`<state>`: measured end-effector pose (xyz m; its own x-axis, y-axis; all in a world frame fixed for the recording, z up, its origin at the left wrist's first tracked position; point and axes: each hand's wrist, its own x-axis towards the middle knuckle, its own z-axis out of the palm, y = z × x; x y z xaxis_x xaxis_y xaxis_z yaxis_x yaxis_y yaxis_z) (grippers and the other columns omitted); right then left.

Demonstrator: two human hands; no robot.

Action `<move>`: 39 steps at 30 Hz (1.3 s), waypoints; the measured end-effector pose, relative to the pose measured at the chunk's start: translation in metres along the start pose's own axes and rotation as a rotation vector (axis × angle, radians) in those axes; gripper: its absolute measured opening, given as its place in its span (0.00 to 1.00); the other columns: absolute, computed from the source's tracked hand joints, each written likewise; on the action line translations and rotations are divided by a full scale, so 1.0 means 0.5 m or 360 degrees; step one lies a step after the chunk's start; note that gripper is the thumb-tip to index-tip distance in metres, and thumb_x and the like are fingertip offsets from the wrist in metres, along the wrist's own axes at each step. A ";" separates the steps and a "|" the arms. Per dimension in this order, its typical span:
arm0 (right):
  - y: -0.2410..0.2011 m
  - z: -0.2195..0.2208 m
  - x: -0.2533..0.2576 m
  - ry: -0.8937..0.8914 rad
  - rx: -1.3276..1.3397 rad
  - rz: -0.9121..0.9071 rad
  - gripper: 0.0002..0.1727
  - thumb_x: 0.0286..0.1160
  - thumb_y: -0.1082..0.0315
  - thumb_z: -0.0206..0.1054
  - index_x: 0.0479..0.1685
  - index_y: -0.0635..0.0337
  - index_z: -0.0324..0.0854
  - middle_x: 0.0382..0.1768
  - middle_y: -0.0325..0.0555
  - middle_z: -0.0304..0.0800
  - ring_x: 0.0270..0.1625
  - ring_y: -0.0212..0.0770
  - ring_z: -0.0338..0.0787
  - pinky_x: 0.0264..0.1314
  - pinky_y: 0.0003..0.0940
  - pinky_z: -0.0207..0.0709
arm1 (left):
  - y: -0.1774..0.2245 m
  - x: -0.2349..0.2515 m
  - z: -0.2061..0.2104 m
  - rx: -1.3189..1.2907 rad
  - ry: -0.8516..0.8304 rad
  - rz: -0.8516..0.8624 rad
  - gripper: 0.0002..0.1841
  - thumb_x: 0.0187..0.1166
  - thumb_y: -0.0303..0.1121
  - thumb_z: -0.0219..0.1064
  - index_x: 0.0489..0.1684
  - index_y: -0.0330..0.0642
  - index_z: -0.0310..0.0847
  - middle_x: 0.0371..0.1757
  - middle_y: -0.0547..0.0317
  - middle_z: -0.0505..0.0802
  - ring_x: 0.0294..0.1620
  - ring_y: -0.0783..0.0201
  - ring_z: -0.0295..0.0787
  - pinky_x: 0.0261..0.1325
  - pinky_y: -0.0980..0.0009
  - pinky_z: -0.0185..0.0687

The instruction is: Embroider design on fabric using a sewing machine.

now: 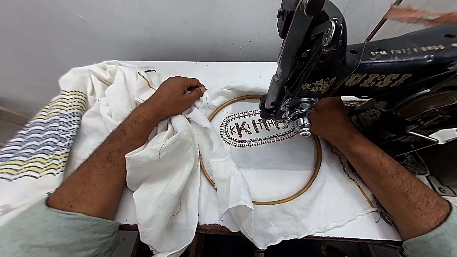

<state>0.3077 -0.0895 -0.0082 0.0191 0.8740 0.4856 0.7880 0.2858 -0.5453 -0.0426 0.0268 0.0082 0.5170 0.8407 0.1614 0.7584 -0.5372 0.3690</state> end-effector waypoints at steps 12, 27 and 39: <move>-0.013 -0.008 -0.002 -0.0103 -0.0030 0.0072 0.08 0.76 0.67 0.64 0.32 0.60 0.83 0.25 0.37 0.78 0.29 0.27 0.74 0.35 0.30 0.67 | -0.004 0.000 0.001 -0.0002 0.0001 0.0019 0.18 0.93 0.42 0.53 0.53 0.43 0.90 0.42 0.52 0.94 0.45 0.56 0.90 0.51 0.44 0.79; -0.030 -0.021 0.000 -0.0254 -0.0151 0.0166 0.12 0.80 0.67 0.64 0.30 0.66 0.82 0.24 0.44 0.76 0.30 0.35 0.75 0.35 0.38 0.66 | 0.003 -0.001 -0.001 -0.0008 -0.0008 -0.0025 0.17 0.93 0.40 0.54 0.53 0.41 0.90 0.44 0.50 0.94 0.47 0.53 0.91 0.54 0.42 0.79; 0.188 0.030 -0.008 -0.0177 -0.0654 -0.0628 0.17 0.75 0.68 0.65 0.26 0.78 0.84 0.26 0.73 0.85 0.31 0.67 0.89 0.32 0.61 0.79 | -0.001 0.001 0.005 0.0017 0.0021 0.0049 0.19 0.91 0.39 0.54 0.53 0.36 0.90 0.50 0.46 0.95 0.56 0.52 0.92 0.66 0.47 0.80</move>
